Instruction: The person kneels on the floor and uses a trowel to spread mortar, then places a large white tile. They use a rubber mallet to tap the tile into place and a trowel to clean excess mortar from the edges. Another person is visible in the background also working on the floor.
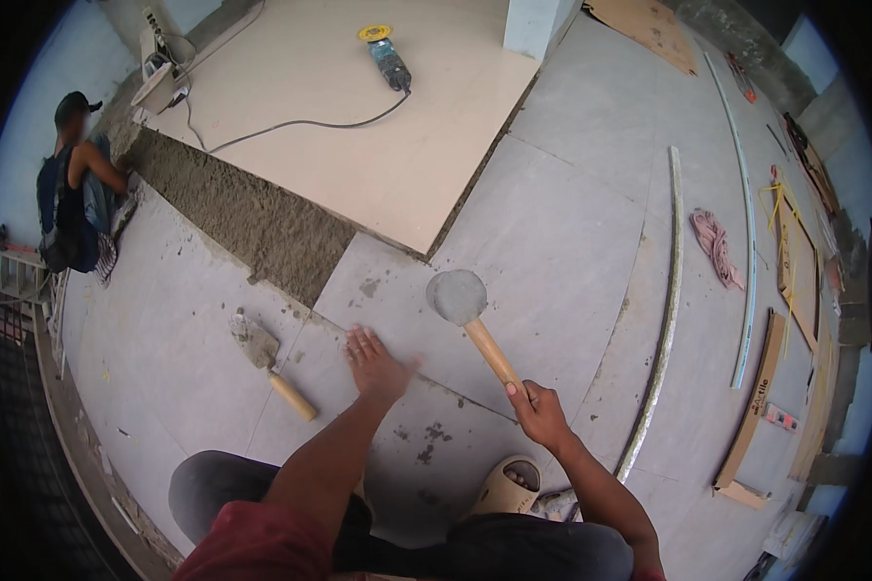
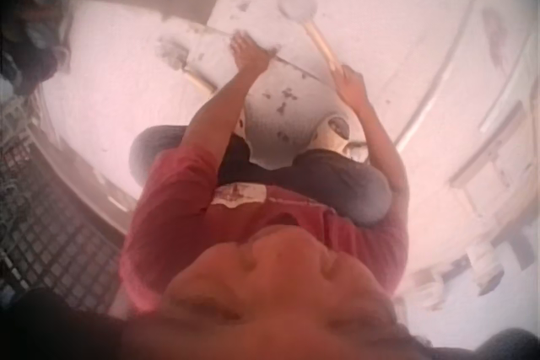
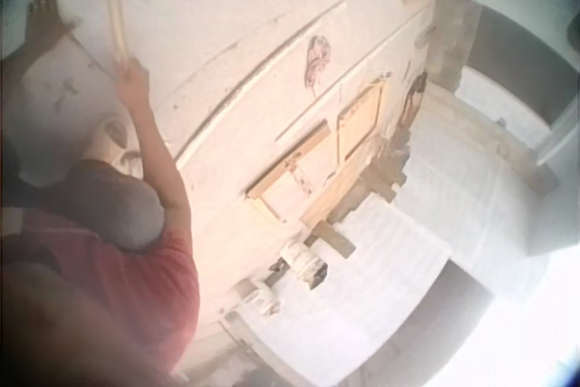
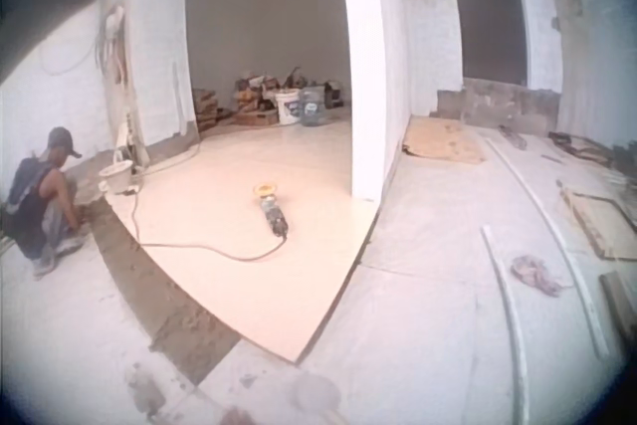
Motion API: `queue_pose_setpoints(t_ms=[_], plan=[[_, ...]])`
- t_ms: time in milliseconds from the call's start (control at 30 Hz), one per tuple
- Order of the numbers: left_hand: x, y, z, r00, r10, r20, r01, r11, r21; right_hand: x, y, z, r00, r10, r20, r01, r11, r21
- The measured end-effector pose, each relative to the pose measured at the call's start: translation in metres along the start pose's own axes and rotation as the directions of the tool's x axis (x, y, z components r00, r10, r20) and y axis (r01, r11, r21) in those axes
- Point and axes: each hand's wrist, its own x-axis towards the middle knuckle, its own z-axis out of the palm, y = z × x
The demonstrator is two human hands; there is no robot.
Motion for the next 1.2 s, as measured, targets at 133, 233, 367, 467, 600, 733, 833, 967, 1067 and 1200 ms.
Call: queue_pose_setpoints(t_ms=[133, 233, 367, 467, 600, 733, 833, 967, 1067, 1200], plan=[[-0.004, 0.020, 0.005, 0.979, 0.197, -0.046, -0.196, 0.980, 0.010, -0.005, 0.023, 0.000, 0.999, 0.031, -0.034, -0.030, 0.999, 0.030], [0.000, 0.047, 0.000, 0.960, 0.281, -0.021, -0.280, 0.960, 0.019, 0.005, 0.015, -0.015, 0.998, 0.020, -0.058, -0.016, 0.998, 0.067], [0.005, 0.068, -0.028, 0.967, 0.229, 0.111, -0.229, 0.973, -0.013, 0.027, -0.037, -0.044, 0.976, -0.052, -0.213, 0.094, 0.977, 0.193], [0.007, 0.074, -0.037, 0.961, 0.218, 0.172, -0.218, 0.976, -0.016, 0.046, -0.059, -0.058, 0.929, -0.137, -0.343, 0.241, 0.930, 0.279], [0.008, 0.083, -0.039, 0.956, 0.228, 0.186, -0.232, 0.973, 0.000, 0.088, -0.006, -0.042, 0.858, -0.238, -0.456, 0.314, 0.944, 0.098], [0.012, 0.080, -0.032, 0.957, 0.210, 0.200, -0.217, 0.976, 0.013, 0.119, 0.009, -0.052, 0.943, -0.079, -0.324, 0.040, 0.991, -0.126], [0.011, 0.072, -0.033, 0.956, 0.207, 0.209, -0.209, 0.978, -0.011, 0.112, -0.042, -0.062, 0.948, -0.095, -0.305, 0.129, 0.987, 0.093], [0.010, 0.081, -0.033, 0.949, 0.225, 0.221, -0.225, 0.974, -0.026, 0.099, -0.021, -0.050, 0.874, -0.237, -0.425, 0.310, 0.944, 0.112], [0.011, 0.084, -0.037, 0.947, 0.244, 0.211, -0.241, 0.970, -0.042, 0.114, 0.028, -0.038, 0.923, -0.136, -0.360, 0.059, 0.974, -0.217], [0.011, 0.070, -0.036, 0.953, 0.203, 0.226, -0.199, 0.979, -0.041, 0.112, -0.042, -0.067, 0.963, 0.080, -0.257, -0.043, 0.988, 0.146]])
